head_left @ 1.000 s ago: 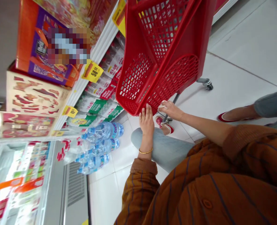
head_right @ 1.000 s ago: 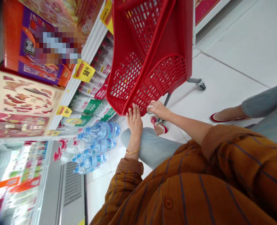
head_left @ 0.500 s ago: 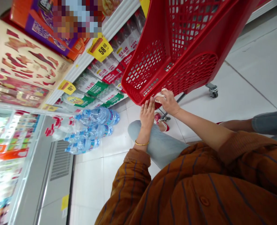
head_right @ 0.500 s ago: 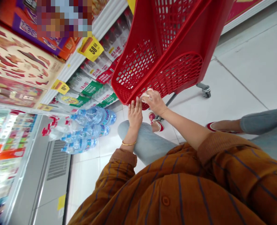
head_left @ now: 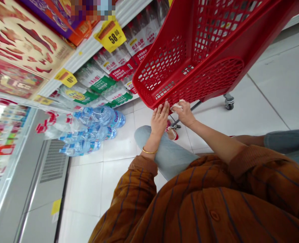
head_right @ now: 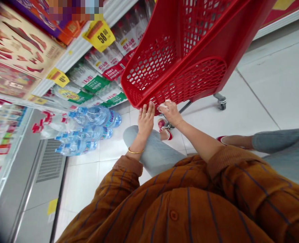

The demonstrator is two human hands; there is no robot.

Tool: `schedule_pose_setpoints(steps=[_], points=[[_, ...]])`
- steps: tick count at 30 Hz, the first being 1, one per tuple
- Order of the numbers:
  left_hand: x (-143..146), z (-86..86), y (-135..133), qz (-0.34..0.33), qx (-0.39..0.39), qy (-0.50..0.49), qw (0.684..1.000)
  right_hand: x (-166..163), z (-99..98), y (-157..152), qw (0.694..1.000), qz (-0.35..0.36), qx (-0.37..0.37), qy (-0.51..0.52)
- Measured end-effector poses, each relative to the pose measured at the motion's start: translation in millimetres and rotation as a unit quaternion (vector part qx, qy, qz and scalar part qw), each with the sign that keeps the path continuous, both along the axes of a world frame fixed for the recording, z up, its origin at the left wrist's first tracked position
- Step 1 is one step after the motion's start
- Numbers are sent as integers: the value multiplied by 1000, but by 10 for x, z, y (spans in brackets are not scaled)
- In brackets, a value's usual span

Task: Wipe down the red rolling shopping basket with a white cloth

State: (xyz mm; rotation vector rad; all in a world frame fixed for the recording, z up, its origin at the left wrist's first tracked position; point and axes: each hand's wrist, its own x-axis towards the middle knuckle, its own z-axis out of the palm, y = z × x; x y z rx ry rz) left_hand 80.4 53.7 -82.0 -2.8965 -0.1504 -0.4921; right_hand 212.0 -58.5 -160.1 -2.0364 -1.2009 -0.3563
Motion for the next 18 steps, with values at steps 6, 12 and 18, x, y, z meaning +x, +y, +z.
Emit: schedule_pose_setpoints(steps=[6, 12, 18], points=[[-31, -10, 13, -2, 14, -5, 1000, -39, -141, -67, 1000, 16, -18, 7], [-20, -7, 17, 4, 1, 5, 1000, -79, -263, -239, 997, 43, -62, 30], [-45, 40, -1, 32, -19, 16, 999, -122, 13, -177, 999, 23, 7, 44]])
